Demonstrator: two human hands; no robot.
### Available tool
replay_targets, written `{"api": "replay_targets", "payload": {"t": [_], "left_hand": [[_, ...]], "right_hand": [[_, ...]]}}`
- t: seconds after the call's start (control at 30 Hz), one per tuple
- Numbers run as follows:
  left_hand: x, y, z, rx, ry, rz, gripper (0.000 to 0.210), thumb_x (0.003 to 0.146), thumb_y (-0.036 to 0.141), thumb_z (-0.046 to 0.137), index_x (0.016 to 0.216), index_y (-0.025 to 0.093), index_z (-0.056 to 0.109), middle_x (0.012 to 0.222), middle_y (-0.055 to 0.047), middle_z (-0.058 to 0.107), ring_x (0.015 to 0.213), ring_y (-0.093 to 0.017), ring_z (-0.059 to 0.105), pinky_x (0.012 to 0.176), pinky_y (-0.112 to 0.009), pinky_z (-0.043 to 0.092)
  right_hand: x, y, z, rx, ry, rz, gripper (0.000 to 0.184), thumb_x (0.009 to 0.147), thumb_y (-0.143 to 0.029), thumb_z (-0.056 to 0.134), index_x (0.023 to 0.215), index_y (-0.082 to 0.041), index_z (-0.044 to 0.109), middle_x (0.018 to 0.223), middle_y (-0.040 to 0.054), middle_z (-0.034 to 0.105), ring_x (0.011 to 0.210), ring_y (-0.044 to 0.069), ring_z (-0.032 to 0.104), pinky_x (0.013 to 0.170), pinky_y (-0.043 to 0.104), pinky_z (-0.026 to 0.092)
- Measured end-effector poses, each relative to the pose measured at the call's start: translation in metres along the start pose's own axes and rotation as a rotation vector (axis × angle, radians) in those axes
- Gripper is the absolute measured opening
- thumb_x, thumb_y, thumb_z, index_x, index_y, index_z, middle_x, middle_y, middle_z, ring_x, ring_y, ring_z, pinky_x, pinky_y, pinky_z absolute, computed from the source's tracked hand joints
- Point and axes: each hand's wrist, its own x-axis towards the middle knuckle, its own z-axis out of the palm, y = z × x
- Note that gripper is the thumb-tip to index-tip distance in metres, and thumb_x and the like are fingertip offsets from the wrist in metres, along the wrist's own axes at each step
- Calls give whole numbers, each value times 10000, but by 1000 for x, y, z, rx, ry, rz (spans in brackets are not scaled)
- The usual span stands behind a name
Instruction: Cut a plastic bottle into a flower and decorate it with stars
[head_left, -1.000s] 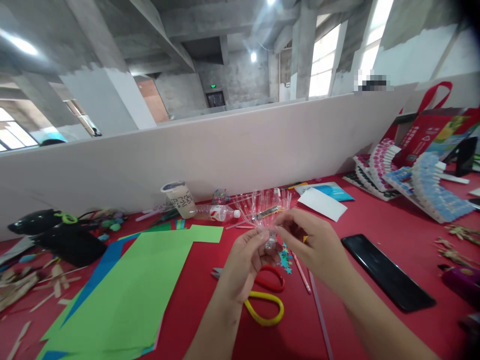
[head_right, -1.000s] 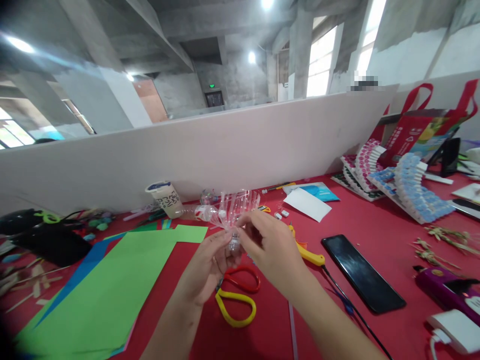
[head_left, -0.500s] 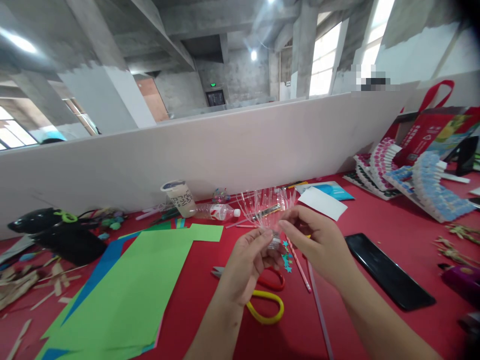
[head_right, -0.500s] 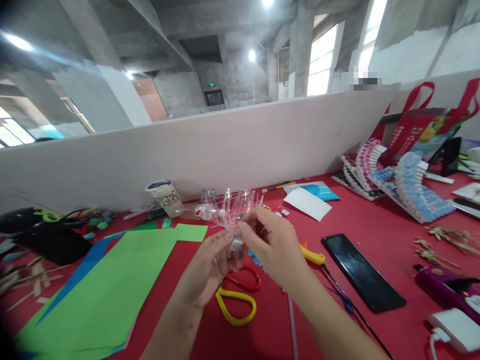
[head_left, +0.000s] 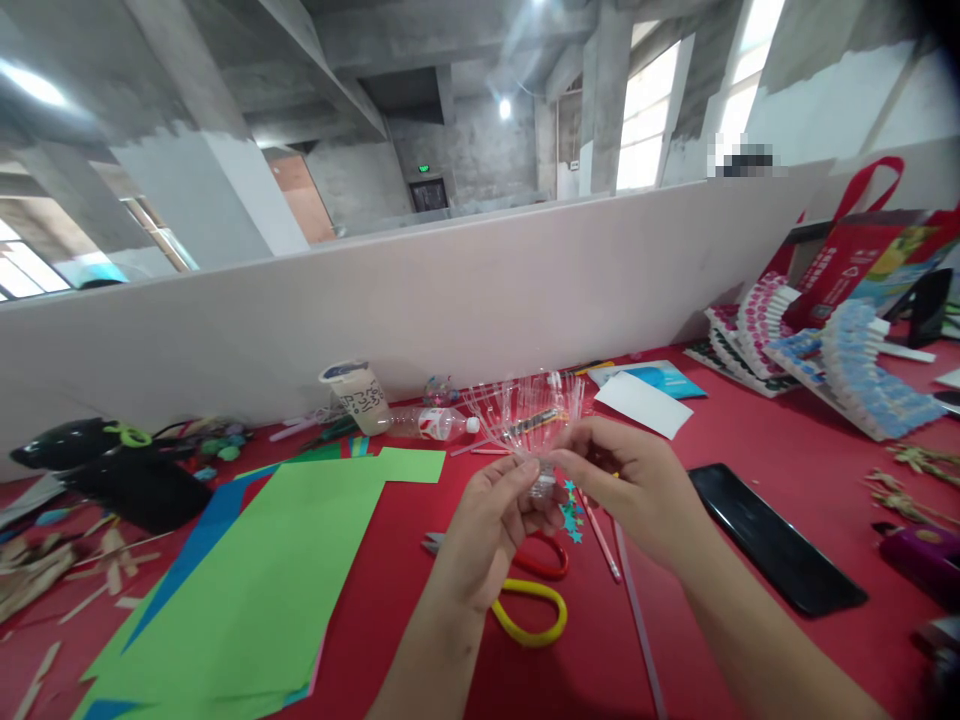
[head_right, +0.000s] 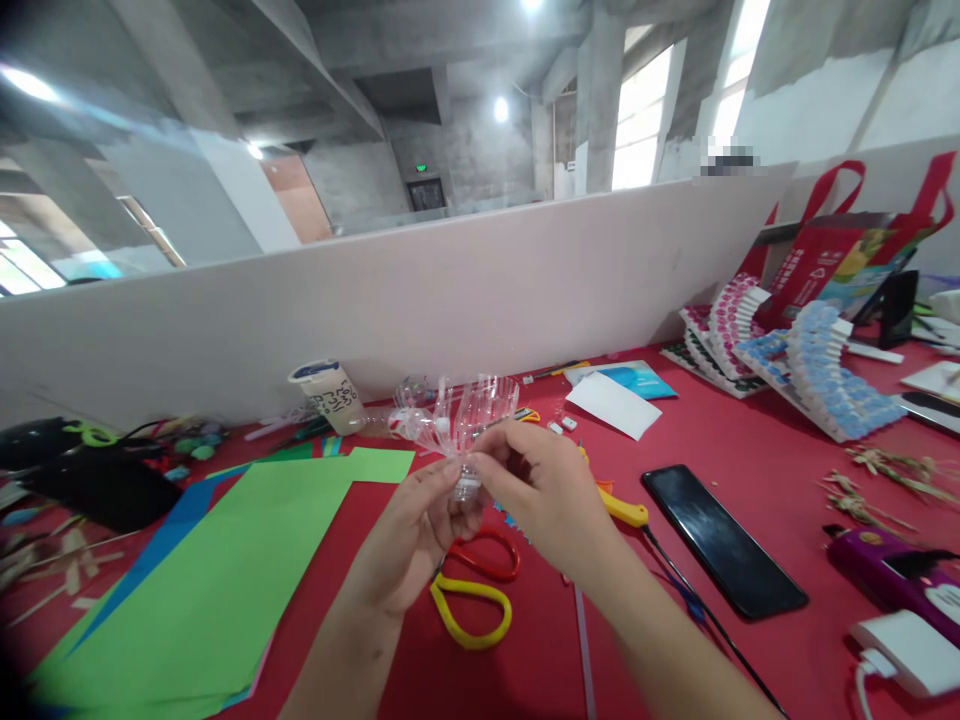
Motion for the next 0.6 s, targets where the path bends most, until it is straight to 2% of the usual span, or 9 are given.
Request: {"api": "replay_targets", "payload": {"t": [0.3, 0.47, 0.6], "left_hand": [[0, 0, 2, 6, 17, 12, 138, 844, 248, 563, 784, 126, 583, 608, -2, 600, 518, -82, 560, 510, -188, 430], [-1, 1, 1, 6, -8, 12, 121, 834, 241, 570, 813, 127, 604, 626, -21, 623, 531, -104, 582, 510, -206, 443], [-1, 0, 1, -46, -8, 45, 66, 792, 190, 612, 798, 127, 631, 666, -21, 631, 560, -96, 583, 554, -212, 466]], "right_hand": [[0, -2, -2, -22, -59, 20, 180, 862, -185, 543, 685, -215, 542, 536, -72, 530, 495, 94, 496, 451, 212, 329], [-2, -1, 0, -118, 21, -61, 97, 866, -212, 559, 773, -216, 585, 626, -52, 566, 559, 105, 519, 521, 223, 387], [-5, -3, 2, -249, 68, -138, 82, 857, -193, 571, 777, -207, 582, 647, -46, 555, 588, 108, 506, 555, 240, 382]]}}
